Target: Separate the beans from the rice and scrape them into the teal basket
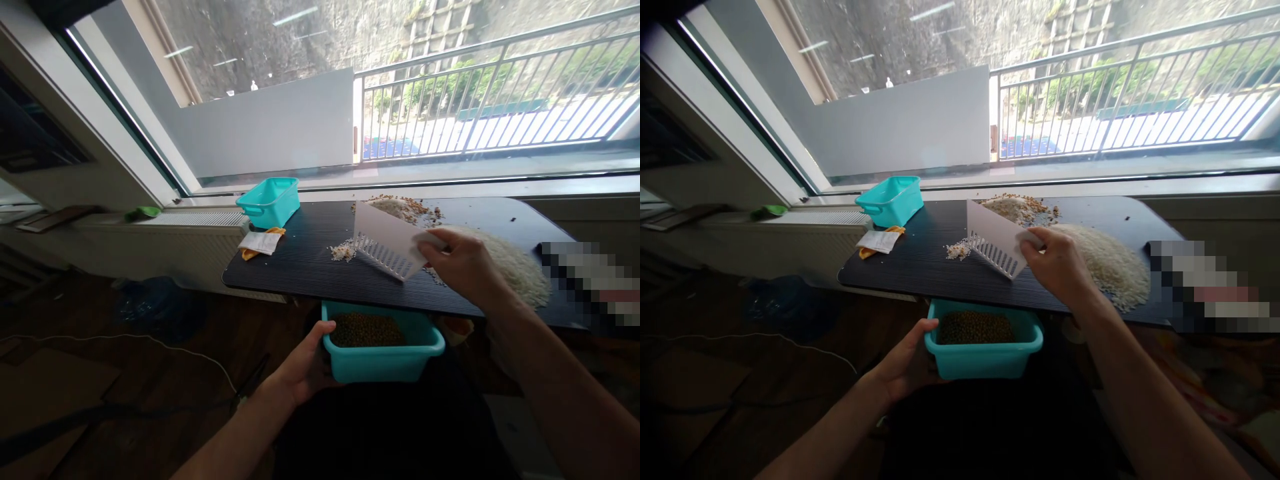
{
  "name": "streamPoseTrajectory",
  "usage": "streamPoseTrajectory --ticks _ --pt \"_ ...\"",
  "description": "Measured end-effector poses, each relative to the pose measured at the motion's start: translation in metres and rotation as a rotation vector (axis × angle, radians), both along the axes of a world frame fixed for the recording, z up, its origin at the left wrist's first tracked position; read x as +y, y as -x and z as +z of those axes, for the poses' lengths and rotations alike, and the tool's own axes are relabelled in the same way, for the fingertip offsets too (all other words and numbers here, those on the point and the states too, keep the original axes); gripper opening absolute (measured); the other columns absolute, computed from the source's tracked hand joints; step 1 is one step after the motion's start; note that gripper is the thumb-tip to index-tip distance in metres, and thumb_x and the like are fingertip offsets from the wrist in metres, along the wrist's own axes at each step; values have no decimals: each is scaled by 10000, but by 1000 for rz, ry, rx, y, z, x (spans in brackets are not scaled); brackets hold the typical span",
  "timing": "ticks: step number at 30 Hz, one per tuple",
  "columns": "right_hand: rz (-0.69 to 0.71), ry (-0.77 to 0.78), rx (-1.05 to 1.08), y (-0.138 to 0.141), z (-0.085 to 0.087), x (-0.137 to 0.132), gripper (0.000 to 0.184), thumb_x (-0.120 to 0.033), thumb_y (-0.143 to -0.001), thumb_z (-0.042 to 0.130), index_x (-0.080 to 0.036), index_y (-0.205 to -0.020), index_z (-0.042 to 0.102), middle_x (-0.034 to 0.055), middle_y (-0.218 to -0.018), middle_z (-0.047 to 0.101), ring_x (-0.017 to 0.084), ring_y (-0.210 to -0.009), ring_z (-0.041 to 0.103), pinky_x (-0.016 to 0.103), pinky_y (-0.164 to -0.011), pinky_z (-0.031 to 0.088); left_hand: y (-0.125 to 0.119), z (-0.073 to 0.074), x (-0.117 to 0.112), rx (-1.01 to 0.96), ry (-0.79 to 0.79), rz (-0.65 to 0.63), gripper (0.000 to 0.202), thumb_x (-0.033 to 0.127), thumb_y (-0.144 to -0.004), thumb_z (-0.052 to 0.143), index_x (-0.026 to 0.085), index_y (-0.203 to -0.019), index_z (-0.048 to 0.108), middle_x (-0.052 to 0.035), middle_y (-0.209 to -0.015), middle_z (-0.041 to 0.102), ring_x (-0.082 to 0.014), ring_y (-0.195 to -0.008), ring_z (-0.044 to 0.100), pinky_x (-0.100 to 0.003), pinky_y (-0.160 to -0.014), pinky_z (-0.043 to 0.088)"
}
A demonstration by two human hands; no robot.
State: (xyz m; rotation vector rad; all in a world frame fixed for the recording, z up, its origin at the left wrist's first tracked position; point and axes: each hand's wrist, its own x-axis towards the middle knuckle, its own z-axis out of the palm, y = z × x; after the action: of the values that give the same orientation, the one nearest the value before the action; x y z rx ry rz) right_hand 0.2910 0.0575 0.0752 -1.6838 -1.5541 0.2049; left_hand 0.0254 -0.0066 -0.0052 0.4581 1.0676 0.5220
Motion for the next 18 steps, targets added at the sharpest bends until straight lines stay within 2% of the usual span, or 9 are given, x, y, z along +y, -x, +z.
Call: streamPoseTrajectory --ticks 2,5,13,18 --pt "53 -62 -88 -1 -6 4 267 -327 -785 571 -232 -967 743 37 -767 744 205 -693 677 313 -629 515 0 0 0 -9 -7 -4 574 561 -765 531 192 -1205 532 -110 -1072 664 -259 -913 637 -364 -769 494" --pt "82 -74 -155 3 -5 6 286 -336 -805 558 -230 -1001 738 57 -835 756 214 -729 679 328 -682 509 0 1 1 -3 -14 -9 590 560 -772 511 181 -1224 524 -119 -1068 662 -262 -929 630 -358 -759 491" --pt "178 -49 -220 21 10 4 273 -331 -824 543 -231 -991 735 36 -795 754 179 -635 659 288 -630 484 5 1 1 2 -20 -8 601 561 -774 508 176 -1235 520 -113 -1103 657 -253 -908 637 -344 -733 493" --pt "175 -38 -223 22 16 -3 289 -344 -829 546 -221 -1016 729 48 -811 751 180 -617 646 310 -621 478 11 0 2 5 -33 30 574 547 -789 517 196 -1243 524 -101 -1133 653 -254 -926 636 -361 -754 502"
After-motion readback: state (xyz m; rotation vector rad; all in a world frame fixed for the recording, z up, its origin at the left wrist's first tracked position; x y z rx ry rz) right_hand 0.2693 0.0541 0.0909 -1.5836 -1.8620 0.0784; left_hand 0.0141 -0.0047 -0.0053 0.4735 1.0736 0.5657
